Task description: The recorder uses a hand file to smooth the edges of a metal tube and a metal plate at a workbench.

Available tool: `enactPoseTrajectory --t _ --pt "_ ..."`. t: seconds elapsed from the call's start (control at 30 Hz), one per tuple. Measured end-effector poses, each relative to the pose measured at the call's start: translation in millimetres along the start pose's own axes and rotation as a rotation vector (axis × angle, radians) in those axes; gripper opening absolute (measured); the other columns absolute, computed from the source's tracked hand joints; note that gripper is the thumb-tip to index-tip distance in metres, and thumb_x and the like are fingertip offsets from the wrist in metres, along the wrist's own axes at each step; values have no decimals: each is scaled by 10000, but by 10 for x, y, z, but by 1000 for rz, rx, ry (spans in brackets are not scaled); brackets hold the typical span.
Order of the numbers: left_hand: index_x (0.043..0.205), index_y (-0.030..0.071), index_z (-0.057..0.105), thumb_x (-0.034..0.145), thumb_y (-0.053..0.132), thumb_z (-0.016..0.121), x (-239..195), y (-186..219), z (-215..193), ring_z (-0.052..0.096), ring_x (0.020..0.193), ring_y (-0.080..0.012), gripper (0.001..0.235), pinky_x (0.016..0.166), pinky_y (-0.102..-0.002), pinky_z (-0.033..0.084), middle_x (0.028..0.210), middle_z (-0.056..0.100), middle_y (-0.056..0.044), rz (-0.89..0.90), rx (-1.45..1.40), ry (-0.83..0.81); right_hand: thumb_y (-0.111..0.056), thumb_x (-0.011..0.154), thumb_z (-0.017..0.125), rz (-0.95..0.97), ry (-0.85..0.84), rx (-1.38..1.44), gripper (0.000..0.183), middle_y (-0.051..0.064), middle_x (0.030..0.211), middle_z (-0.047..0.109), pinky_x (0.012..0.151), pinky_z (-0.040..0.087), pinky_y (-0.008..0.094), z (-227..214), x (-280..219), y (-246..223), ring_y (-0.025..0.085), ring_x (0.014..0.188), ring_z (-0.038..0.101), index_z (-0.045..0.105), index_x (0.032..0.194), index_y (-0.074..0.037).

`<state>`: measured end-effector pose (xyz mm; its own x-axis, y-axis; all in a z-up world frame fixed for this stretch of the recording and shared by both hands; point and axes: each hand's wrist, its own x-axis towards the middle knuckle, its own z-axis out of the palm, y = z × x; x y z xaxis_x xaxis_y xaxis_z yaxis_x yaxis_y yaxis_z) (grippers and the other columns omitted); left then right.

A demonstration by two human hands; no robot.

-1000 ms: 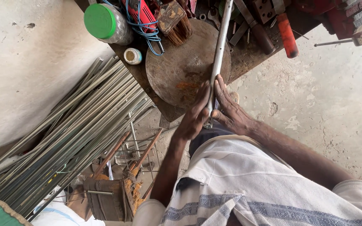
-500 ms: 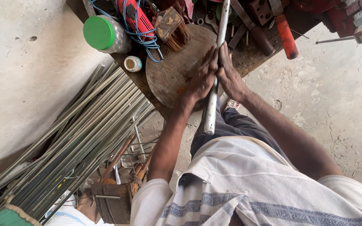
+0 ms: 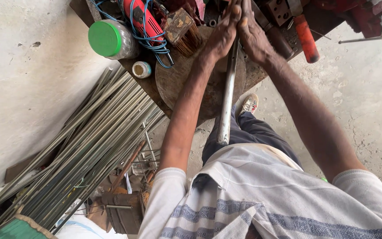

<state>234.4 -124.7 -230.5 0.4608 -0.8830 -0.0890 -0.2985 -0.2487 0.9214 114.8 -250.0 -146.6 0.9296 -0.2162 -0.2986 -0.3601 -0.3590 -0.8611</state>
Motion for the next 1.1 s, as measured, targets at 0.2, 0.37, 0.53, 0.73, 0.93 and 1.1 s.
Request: enactPoseTrajectory --t 0.2,0.37,0.53,0.73,0.93,1.1 --pt "1699 191 122 907 850 44 -104 153 -19 383 1542 -368 1033 1133 -558 592 1726 229 -179 -267 -143 -82 -824 961 -72 -148 29 -100 975 128 1796 -88 1412 55 481 72 -66 64 342 1693 -10 -129 1685 -173" --pt "1697 199 54 1070 763 1 -537 -176 240 143 1651 -361 845 1307 -537 414 1792 51 -149 -39 116 -37 -845 928 -53 -111 -7 -86 1011 142 1765 -145 1385 17 468 345 -440 163 325 1666 -40 -136 1674 -168" --pt "1708 175 116 1110 664 2 -1104 475 105 62 1677 -312 780 1406 -487 196 1797 55 -113 -55 118 -47 -847 938 -24 -83 -50 -64 991 126 1776 -141 1400 -2 451 520 -898 -65 287 1678 -49 -124 1672 -190" --pt "1686 150 216 1051 734 -53 -1546 940 37 101 1685 -279 904 1416 -449 212 1796 73 -92 -67 -38 -46 -822 932 -61 -102 -57 -19 983 137 1764 -116 1377 -26 497 581 -1299 -209 297 1660 -51 -113 1659 -162" --pt "1677 178 256 969 820 -25 -1913 1533 -86 120 1665 -279 996 1355 -451 264 1791 81 -75 -147 -211 -53 -852 880 -39 -121 -177 43 1067 172 1753 -93 1355 1 495 576 -1687 -419 297 1640 -25 -127 1644 -113" --pt "1676 176 248 997 803 -54 -2199 1550 10 156 1672 -296 973 1393 -443 209 1786 146 -90 -175 -140 -35 -787 949 47 -148 -236 24 993 190 1738 -145 1346 -1 524 592 -1932 -516 320 1633 -45 -124 1642 -96"
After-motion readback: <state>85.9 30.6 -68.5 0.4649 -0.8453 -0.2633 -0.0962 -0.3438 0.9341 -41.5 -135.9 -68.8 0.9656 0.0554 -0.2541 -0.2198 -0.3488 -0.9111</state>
